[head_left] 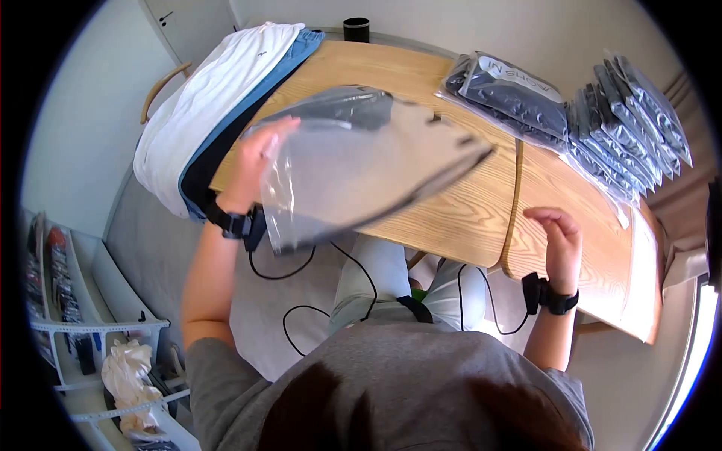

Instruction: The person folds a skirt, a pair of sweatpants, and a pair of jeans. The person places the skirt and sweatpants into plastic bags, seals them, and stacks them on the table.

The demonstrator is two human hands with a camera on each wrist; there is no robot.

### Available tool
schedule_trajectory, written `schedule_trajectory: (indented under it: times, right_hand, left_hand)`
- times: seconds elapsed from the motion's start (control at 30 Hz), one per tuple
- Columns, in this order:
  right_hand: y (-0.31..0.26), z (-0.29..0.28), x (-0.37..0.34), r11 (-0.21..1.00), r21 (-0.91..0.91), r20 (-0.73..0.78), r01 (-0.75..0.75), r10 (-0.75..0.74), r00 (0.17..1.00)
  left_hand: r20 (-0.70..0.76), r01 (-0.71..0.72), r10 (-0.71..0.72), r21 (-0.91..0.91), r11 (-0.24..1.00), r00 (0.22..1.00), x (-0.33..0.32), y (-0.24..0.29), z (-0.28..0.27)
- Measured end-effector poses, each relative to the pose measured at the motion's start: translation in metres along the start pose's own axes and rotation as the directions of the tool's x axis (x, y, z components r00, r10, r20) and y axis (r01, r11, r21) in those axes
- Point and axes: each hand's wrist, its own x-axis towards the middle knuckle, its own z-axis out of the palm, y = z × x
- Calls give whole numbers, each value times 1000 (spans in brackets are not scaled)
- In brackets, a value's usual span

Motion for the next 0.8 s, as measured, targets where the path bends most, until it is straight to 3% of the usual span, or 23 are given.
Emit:
schedule_trajectory:
  times: [0.07, 0.1, 0.13, 0.2, 0.23, 0.3, 0.4, 0.6, 0.67, 0.73, 0.8]
  right_hand:
    - [-5, 0, 12, 999, 22, -33, 32, -31, 999]
    - [-6, 1, 19, 997, 52, -38, 53, -51, 998]
    - [-8, 1, 26, 994, 80, -44, 76, -72, 996]
    - [-3, 4, 40, 989, 112, -37, 100, -96, 995]
    - [-1, 10, 48, 982, 159, -36, 100, -96, 995]
    - [-10, 25, 59, 969, 207, -10, 132, -132, 991]
    - [-18, 44, 79, 966, 208, 15, 151, -157, 987]
    - [-36, 63, 99, 839, 508, 51, 196, -257, 965]
    - [-31, 63, 100, 850, 498, 24, 172, -212, 977]
    - [-32, 59, 96, 795, 606, 237, -32, -142, 961]
    - [-29, 62, 90, 895, 443, 253, -51, -70, 965]
  left_hand:
    - [-50, 161, -164, -57, 985, 985, 34, 9, -15]
    - [-186, -22, 84, 316, 949, 979, 49, 13, -22]
    - [-231, 88, -66, 88, 992, 971, 64, 59, -22]
    - [-249, 39, -99, -237, 971, 963, 90, 53, -40]
    - [-250, 25, -83, -228, 973, 965, 94, 64, -44]
    - [-148, 89, -157, -383, 920, 977, 98, 89, -54]
    - [-128, 123, -207, -475, 871, 970, 92, 112, -52]
    - [-57, 188, -253, -515, 837, 966, 72, 130, -37]
    - [29, 242, -270, -543, 804, 962, 68, 129, -32]
    - [64, 291, -305, -534, 794, 950, 67, 125, -26]
    - [91, 330, -334, -524, 785, 938, 70, 118, -25]
